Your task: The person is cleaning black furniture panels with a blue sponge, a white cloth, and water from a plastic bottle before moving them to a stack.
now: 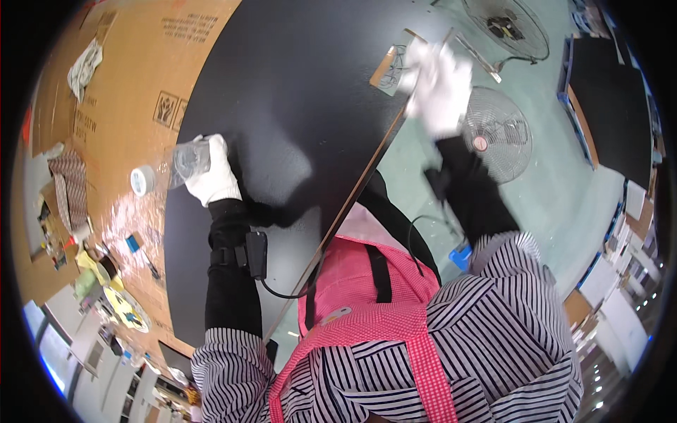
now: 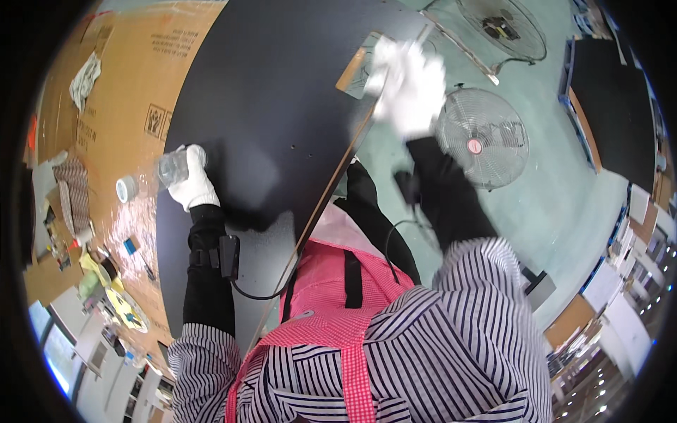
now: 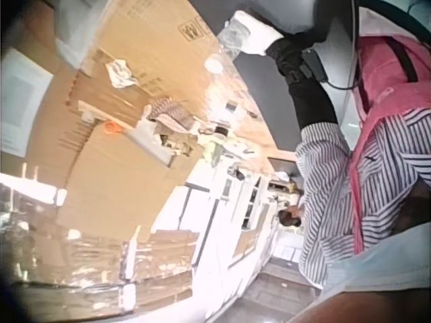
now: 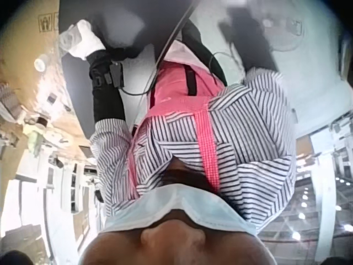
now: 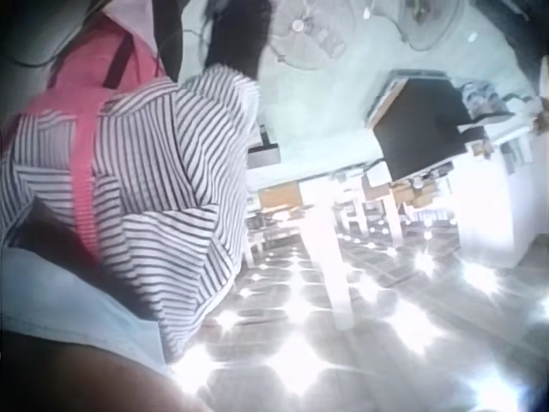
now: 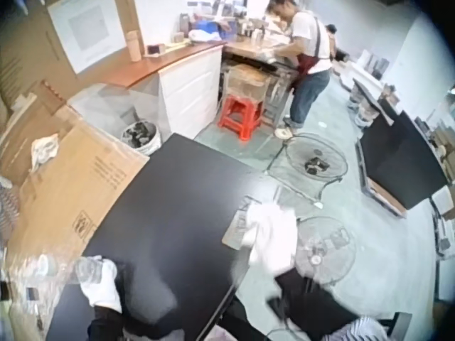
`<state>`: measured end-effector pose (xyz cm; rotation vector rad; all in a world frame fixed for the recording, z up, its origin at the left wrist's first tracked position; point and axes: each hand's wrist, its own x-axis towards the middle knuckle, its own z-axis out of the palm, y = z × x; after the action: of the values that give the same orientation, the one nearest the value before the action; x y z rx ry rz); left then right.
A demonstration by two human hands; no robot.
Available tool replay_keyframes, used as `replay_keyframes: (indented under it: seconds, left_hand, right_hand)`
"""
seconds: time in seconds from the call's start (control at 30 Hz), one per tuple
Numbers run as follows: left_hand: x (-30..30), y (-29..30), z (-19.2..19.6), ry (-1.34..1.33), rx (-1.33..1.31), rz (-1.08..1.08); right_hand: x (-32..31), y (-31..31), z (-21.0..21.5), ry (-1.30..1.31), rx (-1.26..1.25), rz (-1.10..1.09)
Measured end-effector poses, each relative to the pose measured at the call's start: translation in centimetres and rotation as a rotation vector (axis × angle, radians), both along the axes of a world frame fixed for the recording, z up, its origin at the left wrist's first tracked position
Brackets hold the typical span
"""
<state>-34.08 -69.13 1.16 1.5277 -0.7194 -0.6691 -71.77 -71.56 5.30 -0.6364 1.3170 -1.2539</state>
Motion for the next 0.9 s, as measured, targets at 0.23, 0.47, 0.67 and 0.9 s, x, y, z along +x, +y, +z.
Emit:
replay_keyframes:
  seconds: [0.23, 0.47, 0.67, 0.9]
  left_hand:
    - [0.4, -0.2, -0.3, -0.004, 0.017, -0.031]
    - [-0.1, -1.0, -1.0, -0.090, 0.070, -0.049]
    - [0.3, -0.1, -0.3, -0.281, 0.247, -0.036]
    - [0.1, -0.3, 0.1, -0.218, 0.127, -0.068]
  right_hand:
    - [10.0, 13.2, 2.2, 1.390, -0.910, 0.618]
    - [3.2, 6.9, -5.8, 1.145, -0.189, 0.240]
    - [11.8, 15.5, -0.4, 1.396, -0.944, 0.680]
    - [8.4, -8.1, 2.7, 1.437, -0.327, 0.028]
